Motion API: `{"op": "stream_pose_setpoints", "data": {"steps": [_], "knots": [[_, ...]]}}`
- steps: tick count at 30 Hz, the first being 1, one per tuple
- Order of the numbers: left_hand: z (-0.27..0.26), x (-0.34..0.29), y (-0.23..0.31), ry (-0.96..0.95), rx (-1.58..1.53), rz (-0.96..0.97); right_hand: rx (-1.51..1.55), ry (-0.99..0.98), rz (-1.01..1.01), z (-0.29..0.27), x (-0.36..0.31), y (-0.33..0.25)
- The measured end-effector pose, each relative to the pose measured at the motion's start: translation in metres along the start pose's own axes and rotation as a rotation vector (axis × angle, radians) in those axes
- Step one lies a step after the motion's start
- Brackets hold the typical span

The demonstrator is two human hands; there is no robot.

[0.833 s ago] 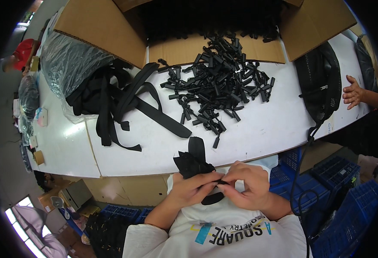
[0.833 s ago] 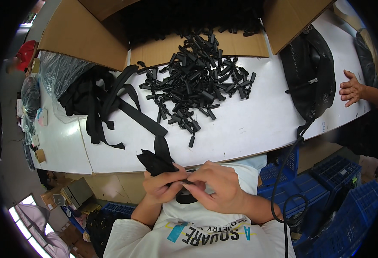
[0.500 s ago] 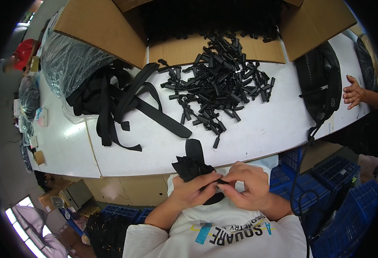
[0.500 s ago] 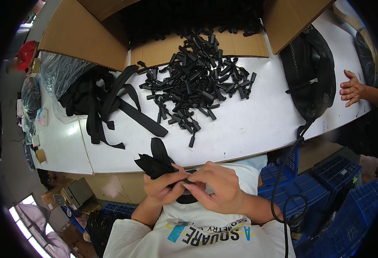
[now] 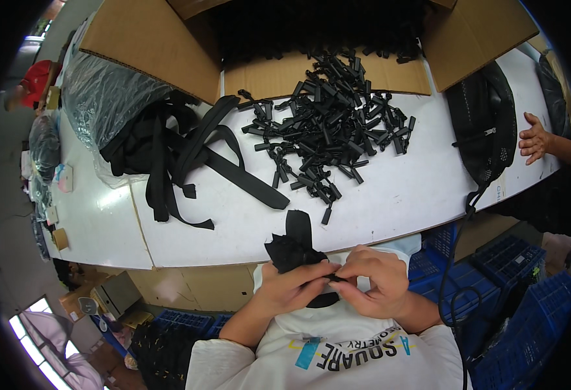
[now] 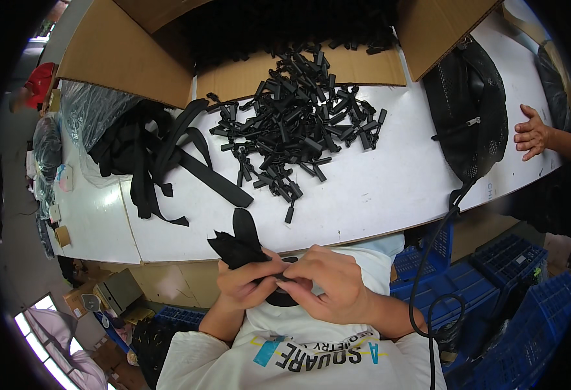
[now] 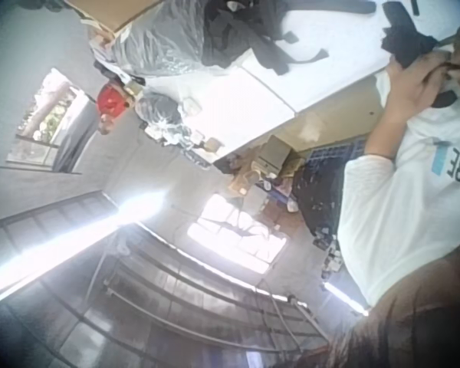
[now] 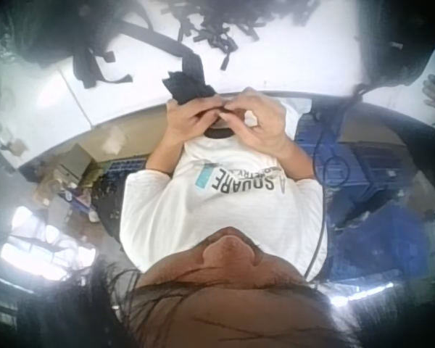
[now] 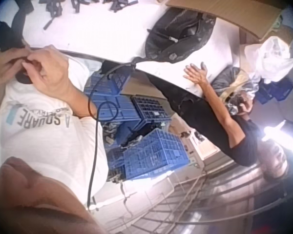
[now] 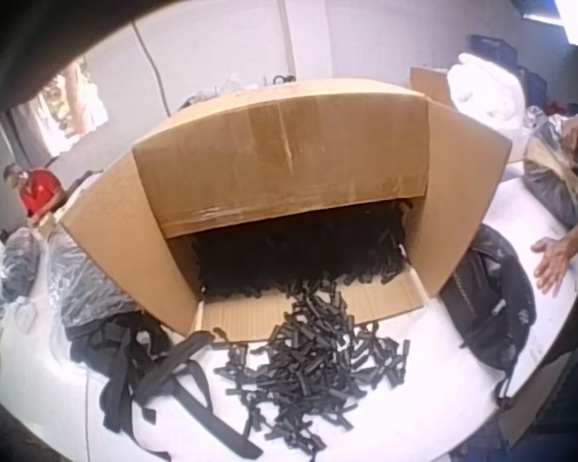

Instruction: The person repeatedly picks up black plastic clips and black fabric straps from a table. They insert the clips into the ends of the straps by hand, one at a time, and place the assembled units into a cardboard box. The process is repetitive and involves handling small components in a factory setting.

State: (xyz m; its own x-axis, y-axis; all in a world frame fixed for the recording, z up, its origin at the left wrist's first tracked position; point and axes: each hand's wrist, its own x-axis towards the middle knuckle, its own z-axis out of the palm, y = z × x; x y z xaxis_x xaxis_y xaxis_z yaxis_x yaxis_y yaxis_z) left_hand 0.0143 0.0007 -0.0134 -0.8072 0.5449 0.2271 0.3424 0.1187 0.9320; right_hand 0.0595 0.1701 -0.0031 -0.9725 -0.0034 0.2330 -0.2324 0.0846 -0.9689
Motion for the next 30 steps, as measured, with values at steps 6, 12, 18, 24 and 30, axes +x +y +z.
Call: {"op": "stream_pose_setpoints", "data": {"steps": [6,12,18,24,30], "knots": [[-0.001,-0.0034,-0.0013,0.006,0.025,0.024,-0.001,-0.002,-0.009,0.0006,0.0004,0.0004],[0.0009,-0.006,0.0008,0.016,0.069,0.018,-0.015,0.007,-0.027,0.0021,-0.0004,0.0019],[-0.0004,-0.0032,0.0024,0.007,0.057,0.0,-0.026,0.007,-0.034,0.0028,-0.0004,0.0029],[-0.0044,0.0007,-0.0005,-0.034,0.006,-0.027,-0.002,-0.014,-0.045,0.0012,0.0008,0.0026],[-0.0058,-0.0036,-0.0043,-0.064,-0.007,-0.028,-0.001,-0.016,-0.032,0.0025,0.001,0.0002]]}}
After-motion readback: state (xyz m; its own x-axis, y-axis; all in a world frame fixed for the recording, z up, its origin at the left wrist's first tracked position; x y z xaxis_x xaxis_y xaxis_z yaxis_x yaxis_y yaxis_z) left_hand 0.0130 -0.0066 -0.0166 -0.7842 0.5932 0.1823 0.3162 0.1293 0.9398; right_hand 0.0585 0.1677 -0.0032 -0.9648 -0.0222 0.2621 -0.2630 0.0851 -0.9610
